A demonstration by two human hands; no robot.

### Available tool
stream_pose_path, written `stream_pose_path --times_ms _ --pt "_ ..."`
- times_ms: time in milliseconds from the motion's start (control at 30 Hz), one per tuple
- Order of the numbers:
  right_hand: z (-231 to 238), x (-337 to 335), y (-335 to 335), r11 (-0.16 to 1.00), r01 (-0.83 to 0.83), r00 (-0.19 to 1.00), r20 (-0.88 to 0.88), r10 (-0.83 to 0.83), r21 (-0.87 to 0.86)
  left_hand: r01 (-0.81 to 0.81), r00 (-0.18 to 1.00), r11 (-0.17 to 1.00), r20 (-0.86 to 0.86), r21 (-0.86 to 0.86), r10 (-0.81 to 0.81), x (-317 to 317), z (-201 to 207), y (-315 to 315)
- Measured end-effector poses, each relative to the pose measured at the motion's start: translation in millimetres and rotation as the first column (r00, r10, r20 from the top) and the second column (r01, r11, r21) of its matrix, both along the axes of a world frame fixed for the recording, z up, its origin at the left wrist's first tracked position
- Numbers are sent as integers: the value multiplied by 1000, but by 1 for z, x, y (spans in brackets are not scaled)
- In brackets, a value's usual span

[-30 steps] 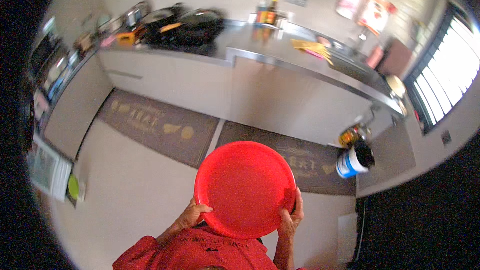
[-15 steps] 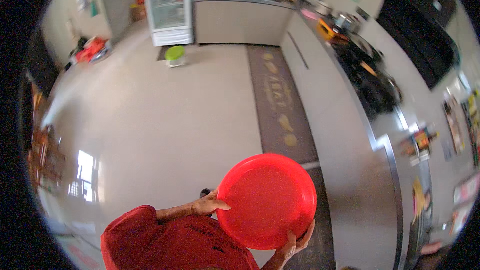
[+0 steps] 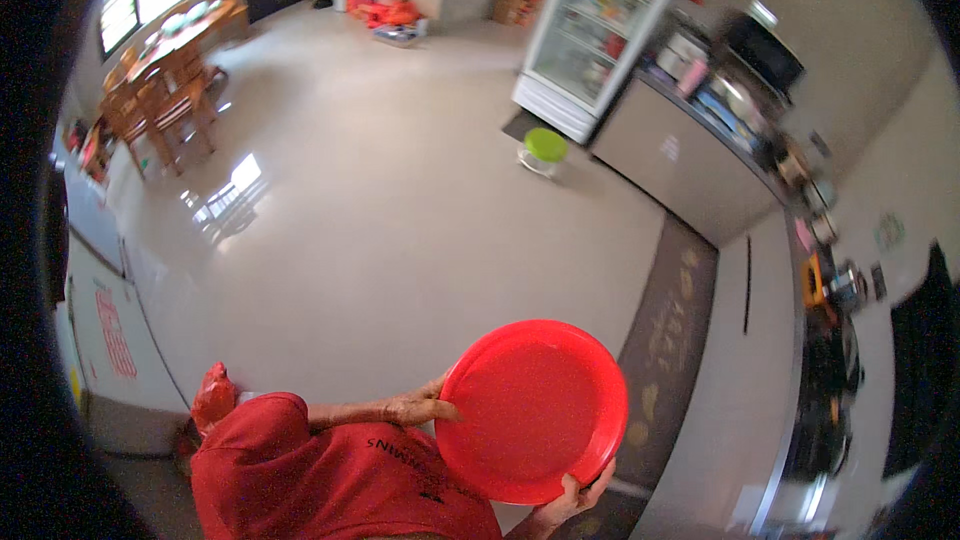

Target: The person wipes a round wooden dining table with a dark cloth, then wrings the cloth in a red basin of water. They carry the basin and cloth to a second room and wipe a rectangular table. Finally, they carry the basin outside to an outdoor sink and fill it with water from a tap.

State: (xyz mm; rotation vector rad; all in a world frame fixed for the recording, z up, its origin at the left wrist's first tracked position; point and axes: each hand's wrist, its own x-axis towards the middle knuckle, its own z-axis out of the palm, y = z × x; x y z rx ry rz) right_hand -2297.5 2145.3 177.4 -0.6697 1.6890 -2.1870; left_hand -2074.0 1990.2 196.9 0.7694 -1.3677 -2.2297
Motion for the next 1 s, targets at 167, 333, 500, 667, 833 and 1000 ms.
stream_pose_path --times_ms 167,333,500,667,833,1000 --pt "14 48 -139 978 -177 978 -91 187 111 -177 979 983 96 -48 181 62 -23 -89" --pt "59 96 -289 928 -307 918 324 230 210 -384 923 920 47 84 381 103 -22 -185" --pt "4 88 -451 804 -584 808 176 563 109 -611 791 780 152 133 593 137 10 -279" --pt "14 114 -608 708 -705 701 191 687 41 -754 657 653 114 72 746 155 6 -393" --pt "14 139 -765 620 -781 623 156 767 72 -807 588 579 65 113 807 177 -12 -524" --pt "16 170 -914 643 -763 640 218 737 67 -848 530 505 234 164 815 203 25 -674"
